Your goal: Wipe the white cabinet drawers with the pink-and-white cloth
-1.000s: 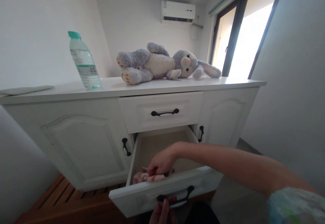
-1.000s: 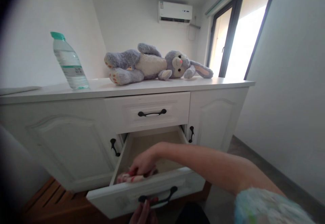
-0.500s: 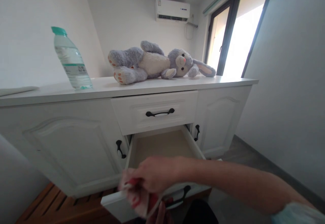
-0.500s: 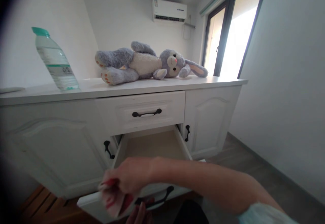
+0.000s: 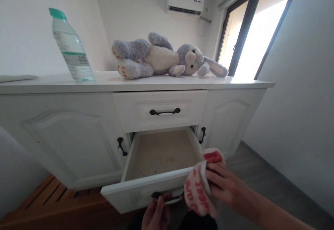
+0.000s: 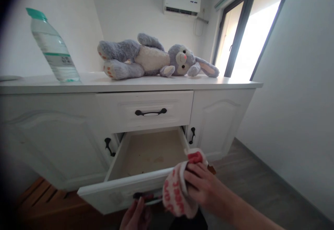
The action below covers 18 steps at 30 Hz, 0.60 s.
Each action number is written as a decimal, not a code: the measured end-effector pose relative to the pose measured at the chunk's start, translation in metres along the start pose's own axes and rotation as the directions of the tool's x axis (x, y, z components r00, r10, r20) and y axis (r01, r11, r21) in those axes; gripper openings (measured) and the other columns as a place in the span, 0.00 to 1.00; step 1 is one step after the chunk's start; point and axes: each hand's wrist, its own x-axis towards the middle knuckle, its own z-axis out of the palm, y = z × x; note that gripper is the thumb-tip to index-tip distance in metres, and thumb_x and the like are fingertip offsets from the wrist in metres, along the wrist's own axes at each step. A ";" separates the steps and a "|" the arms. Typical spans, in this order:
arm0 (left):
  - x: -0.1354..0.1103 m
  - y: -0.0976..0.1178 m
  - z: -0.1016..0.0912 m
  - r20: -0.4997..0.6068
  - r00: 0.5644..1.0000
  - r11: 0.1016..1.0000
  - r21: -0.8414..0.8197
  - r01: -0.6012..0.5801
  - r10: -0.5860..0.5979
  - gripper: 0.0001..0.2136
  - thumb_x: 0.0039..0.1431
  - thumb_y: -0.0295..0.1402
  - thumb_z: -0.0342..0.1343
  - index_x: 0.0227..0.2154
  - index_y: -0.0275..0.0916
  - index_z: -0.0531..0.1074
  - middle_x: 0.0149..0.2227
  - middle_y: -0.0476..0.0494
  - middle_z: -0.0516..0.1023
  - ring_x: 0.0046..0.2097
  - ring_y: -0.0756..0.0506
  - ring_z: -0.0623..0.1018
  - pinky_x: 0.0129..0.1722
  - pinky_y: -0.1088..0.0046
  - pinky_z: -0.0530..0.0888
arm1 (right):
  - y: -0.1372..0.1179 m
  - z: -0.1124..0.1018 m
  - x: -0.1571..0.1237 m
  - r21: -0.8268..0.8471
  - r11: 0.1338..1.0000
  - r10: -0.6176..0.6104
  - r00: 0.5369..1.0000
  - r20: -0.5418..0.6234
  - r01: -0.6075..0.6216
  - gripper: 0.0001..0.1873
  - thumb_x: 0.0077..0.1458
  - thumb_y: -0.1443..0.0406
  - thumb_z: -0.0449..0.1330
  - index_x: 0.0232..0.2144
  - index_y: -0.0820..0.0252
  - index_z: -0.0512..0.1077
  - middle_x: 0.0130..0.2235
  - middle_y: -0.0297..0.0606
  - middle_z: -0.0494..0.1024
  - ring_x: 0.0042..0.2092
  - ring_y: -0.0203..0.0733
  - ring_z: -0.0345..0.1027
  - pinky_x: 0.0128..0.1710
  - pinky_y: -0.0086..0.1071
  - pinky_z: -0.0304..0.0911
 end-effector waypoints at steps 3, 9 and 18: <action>0.013 0.002 0.010 -0.022 0.999 0.996 -0.076 0.047 -0.049 0.21 0.28 0.40 0.78 0.26 0.36 0.78 0.30 0.42 0.86 0.20 0.57 0.67 0.20 0.79 0.67 | 0.025 -0.007 -0.052 -0.034 0.973 0.225 0.973 -0.059 -0.227 0.12 0.63 0.68 0.53 0.41 0.56 0.78 0.48 0.46 0.78 0.56 0.46 0.67 0.56 0.40 0.68; 0.058 0.022 0.037 -0.020 0.998 0.996 -0.073 -0.054 0.052 0.19 0.37 0.39 0.75 0.32 0.35 0.81 0.26 0.51 0.78 0.24 0.57 0.68 0.24 0.82 0.70 | 0.028 0.019 -0.104 0.135 0.769 0.639 0.758 -0.128 -0.626 0.14 0.58 0.66 0.55 0.44 0.56 0.78 0.49 0.46 0.80 0.44 0.44 0.79 0.40 0.29 0.74; 0.157 0.046 0.078 0.025 0.986 0.987 0.002 -0.163 0.163 0.22 0.36 0.46 0.74 0.31 0.33 0.81 0.21 0.54 0.70 0.23 0.58 0.68 0.23 0.83 0.68 | 0.004 0.059 -0.047 0.230 0.839 0.537 0.820 -0.197 -0.494 0.35 0.59 0.69 0.53 0.67 0.51 0.56 0.55 0.44 0.77 0.52 0.43 0.76 0.50 0.32 0.72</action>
